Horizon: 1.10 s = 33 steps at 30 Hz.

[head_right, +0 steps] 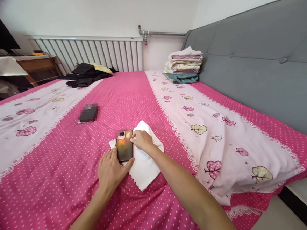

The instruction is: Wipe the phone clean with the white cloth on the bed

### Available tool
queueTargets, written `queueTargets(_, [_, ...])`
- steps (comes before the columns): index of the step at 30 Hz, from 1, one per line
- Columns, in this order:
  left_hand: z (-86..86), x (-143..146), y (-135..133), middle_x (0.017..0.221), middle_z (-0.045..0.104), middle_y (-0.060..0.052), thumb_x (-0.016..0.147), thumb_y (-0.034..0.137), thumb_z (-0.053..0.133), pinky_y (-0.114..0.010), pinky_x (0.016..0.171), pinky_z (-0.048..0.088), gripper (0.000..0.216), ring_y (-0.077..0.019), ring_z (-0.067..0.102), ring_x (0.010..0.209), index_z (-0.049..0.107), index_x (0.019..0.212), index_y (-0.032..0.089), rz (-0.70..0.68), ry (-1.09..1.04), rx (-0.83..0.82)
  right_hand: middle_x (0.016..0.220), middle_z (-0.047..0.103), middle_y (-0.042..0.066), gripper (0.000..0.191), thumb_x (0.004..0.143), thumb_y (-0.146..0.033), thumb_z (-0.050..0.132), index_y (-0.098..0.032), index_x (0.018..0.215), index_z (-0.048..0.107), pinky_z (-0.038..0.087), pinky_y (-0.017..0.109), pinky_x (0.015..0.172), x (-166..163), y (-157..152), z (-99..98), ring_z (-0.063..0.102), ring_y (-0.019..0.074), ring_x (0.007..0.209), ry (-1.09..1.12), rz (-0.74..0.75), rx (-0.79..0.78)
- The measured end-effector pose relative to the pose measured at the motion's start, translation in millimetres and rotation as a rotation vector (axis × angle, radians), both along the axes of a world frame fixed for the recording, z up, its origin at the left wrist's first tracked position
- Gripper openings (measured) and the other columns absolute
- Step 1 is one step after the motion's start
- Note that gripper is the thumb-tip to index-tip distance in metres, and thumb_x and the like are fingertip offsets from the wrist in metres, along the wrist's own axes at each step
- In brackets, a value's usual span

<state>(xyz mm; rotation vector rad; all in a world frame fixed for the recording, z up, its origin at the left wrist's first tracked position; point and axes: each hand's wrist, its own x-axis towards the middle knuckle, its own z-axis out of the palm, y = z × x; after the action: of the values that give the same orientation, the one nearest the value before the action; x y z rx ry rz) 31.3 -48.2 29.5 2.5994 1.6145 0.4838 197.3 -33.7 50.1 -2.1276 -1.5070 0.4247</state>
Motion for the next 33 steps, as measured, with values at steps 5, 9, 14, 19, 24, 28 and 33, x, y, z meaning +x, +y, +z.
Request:
queueTargets(5, [7.0, 2, -2, 0.115, 0.059, -0.019, 0.077, 0.052, 0.048, -0.040, 0.093, 0.038, 0.074, -0.0326, 0.053, 0.107, 0.045, 0.129, -0.001, 0.031, 0.062, 0.039, 0.110, 0.069, 0.009, 0.029, 0.076, -0.029, 0.066, -0.018, 0.103, 0.070, 0.045, 0.026, 0.086, 6, -1, 3.5, 0.063, 0.0217, 0.103, 0.048, 0.015, -0.101])
queueTargets(9, [7.6, 2, 1, 0.112, 0.059, -0.019, 0.074, 0.047, 0.047, -0.040, 0.090, 0.039, 0.074, -0.0330, 0.052, 0.103, 0.045, 0.129, -0.003, 0.044, 0.075, 0.058, 0.108, 0.069, 0.009, 0.038, 0.071, -0.026, 0.071, -0.015, 0.107, 0.070, 0.046, 0.024, 0.084, 14, -3, 6.6, 0.064, 0.0207, 0.098, 0.120, 0.049, -0.165])
queueTargets(14, [7.8, -1, 4, 0.111, 0.059, -0.020, 0.074, 0.047, 0.045, -0.041, 0.088, 0.038, 0.076, -0.0339, 0.051, 0.103, 0.043, 0.131, -0.003, 0.055, 0.098, 0.049, 0.091, 0.070, 0.004, 0.035, 0.070, -0.024, 0.072, -0.014, 0.104, 0.071, 0.049, 0.023, 0.075, 20, -4, 3.7, 0.064, 0.0164, 0.082, 0.224, 0.075, -0.152])
queueTargets(19, [10.3, -2, 5, 0.108, 0.058, -0.018, 0.075, 0.064, 0.045, -0.041, 0.087, 0.039, 0.084, -0.0344, 0.051, 0.103, 0.045, 0.130, 0.001, 0.086, 0.074, 0.025, 0.081, 0.068, 0.002, 0.032, 0.068, -0.024, 0.074, -0.016, 0.099, 0.072, 0.050, 0.023, 0.069, 22, -2, -2.4, 0.062, 0.0139, 0.073, 0.263, 0.057, -0.124])
queueTargets(24, [16.8, -5, 12, 0.101, 0.061, -0.017, 0.074, 0.057, 0.048, -0.039, 0.084, 0.041, 0.071, -0.0327, 0.055, 0.097, 0.053, 0.122, 0.005, 0.103, 0.089, -0.026, 0.078, 0.068, 0.001, 0.031, 0.068, -0.023, 0.074, -0.016, 0.097, 0.073, 0.049, 0.024, 0.068, 24, 0, -8.1, 0.061, 0.0140, 0.072, 0.279, 0.081, -0.093])
queueTargets(28, [22.7, -15, 18, 0.099, 0.065, -0.015, 0.074, 0.054, 0.051, -0.038, 0.084, 0.042, 0.061, -0.0317, 0.058, 0.096, 0.057, 0.116, 0.009, 0.006, 0.038, -0.073, 0.078, 0.069, 0.002, 0.029, 0.067, -0.022, 0.075, -0.016, 0.095, 0.074, 0.049, 0.023, 0.067, 25, 0, -8.4, 0.063, 0.0151, 0.074, 0.326, 0.083, -0.070])
queueTargets(33, [29.6, -26, 23, 0.099, 0.067, -0.011, 0.075, 0.051, 0.050, -0.036, 0.078, 0.043, 0.054, -0.0296, 0.061, 0.094, 0.059, 0.113, 0.014, -0.055, -0.065, -0.165, 0.071, 0.069, 0.001, 0.019, 0.066, -0.018, 0.075, -0.016, 0.084, 0.074, 0.050, 0.023, 0.062, 27, -2, -4.5, 0.063, 0.0142, 0.068, 0.535, 0.062, -0.056])
